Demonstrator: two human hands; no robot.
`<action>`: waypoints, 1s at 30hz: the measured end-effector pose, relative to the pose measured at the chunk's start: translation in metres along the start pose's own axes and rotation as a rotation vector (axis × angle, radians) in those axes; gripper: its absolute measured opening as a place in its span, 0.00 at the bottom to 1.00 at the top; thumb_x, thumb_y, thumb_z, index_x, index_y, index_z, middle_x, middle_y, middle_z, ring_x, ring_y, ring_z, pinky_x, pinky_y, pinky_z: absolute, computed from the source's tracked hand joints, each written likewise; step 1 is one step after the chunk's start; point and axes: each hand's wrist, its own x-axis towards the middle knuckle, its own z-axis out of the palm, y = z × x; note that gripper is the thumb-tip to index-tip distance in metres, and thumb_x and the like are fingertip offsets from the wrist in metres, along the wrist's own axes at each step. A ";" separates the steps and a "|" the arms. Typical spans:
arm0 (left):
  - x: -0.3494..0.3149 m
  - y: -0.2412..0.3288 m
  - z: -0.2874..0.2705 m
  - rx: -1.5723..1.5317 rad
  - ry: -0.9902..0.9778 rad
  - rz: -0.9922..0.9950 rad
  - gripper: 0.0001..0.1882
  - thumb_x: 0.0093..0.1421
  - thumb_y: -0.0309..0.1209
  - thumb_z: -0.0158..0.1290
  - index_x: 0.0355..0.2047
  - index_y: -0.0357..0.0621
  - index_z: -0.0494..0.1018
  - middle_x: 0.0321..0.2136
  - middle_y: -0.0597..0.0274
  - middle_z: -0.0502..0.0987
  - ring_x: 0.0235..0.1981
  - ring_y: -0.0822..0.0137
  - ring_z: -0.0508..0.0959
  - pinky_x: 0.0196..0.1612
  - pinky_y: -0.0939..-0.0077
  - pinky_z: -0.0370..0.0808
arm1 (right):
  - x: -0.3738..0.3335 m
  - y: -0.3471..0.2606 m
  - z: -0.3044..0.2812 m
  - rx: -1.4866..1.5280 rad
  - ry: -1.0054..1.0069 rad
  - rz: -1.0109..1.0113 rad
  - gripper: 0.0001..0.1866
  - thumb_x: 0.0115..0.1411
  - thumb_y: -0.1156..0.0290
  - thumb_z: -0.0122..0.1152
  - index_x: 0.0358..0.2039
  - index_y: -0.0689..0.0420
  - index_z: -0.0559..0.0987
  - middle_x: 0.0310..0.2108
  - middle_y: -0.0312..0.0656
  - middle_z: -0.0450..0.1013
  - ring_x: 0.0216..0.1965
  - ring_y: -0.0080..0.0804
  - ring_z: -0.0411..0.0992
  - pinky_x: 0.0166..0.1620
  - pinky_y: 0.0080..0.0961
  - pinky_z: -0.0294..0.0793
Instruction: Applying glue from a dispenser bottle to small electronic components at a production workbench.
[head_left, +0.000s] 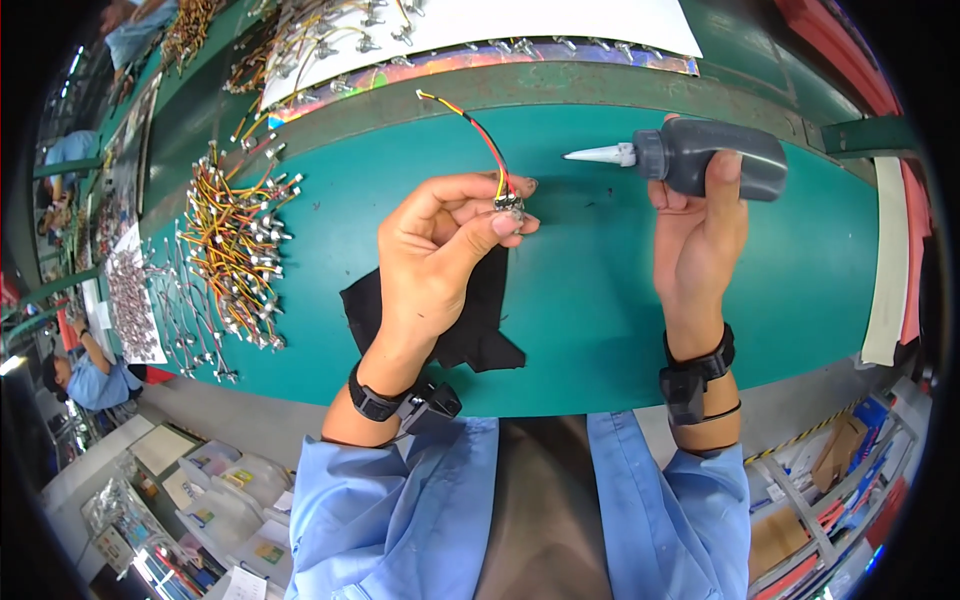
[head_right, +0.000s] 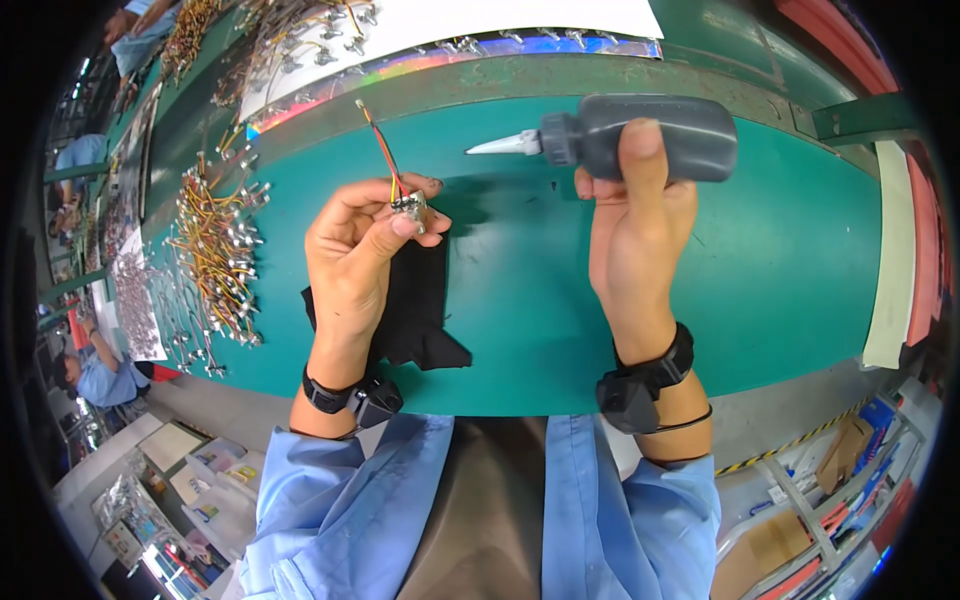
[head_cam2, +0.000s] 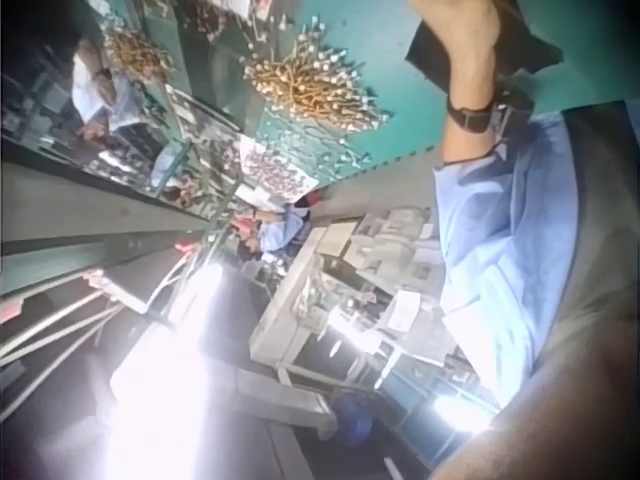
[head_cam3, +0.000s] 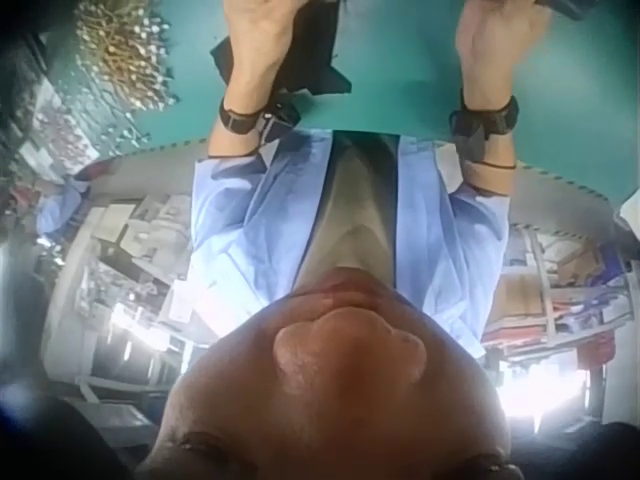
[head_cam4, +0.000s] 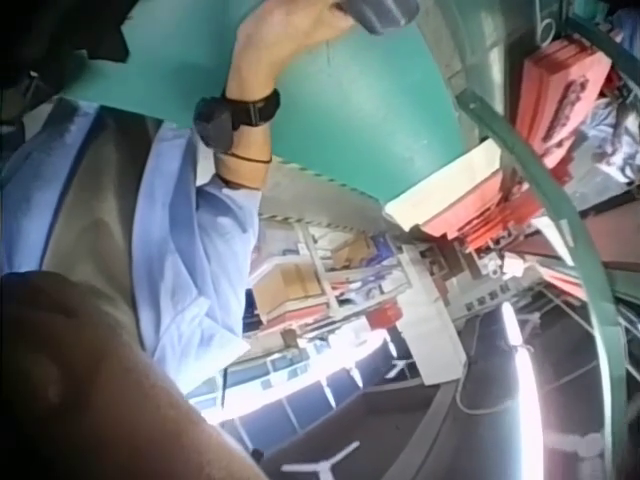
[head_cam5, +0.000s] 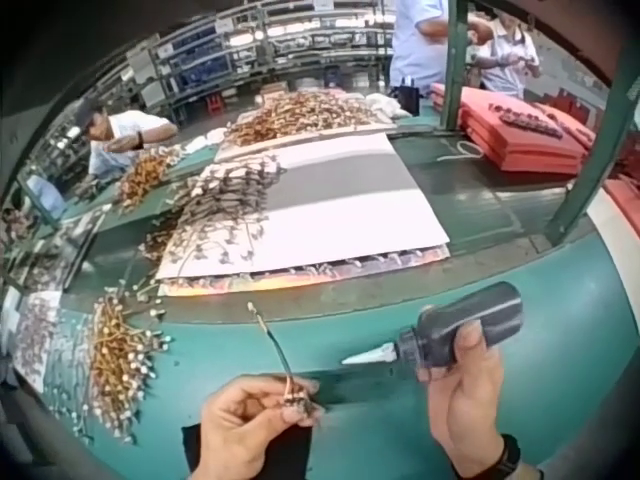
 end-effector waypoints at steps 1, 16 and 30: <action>0.001 0.000 -0.001 -0.022 0.000 -0.004 0.11 0.51 0.14 0.50 0.36 0.32 0.68 0.36 0.50 0.73 0.34 0.65 0.76 0.35 0.77 0.74 | 0.004 0.000 -0.003 0.092 0.018 0.079 0.21 0.58 0.55 0.50 0.41 0.61 0.68 0.37 0.43 0.70 0.23 0.18 0.60 0.25 0.15 0.59; 0.115 0.084 -0.040 0.741 0.459 0.457 0.12 0.48 0.27 0.58 0.31 0.32 0.74 0.25 0.62 0.75 0.25 0.75 0.72 0.31 0.86 0.68 | 0.011 0.001 -0.012 0.379 0.173 0.335 0.15 0.59 0.56 0.49 0.32 0.55 0.71 0.28 0.34 0.71 0.17 0.15 0.55 0.22 0.14 0.55; 0.306 0.033 -0.031 1.551 0.532 0.088 0.11 0.46 0.40 0.56 0.29 0.50 0.76 0.28 0.61 0.78 0.32 0.61 0.77 0.36 0.71 0.72 | 0.023 0.009 -0.019 0.356 0.280 0.371 0.17 0.59 0.55 0.49 0.32 0.57 0.73 0.25 0.32 0.70 0.18 0.14 0.57 0.23 0.14 0.57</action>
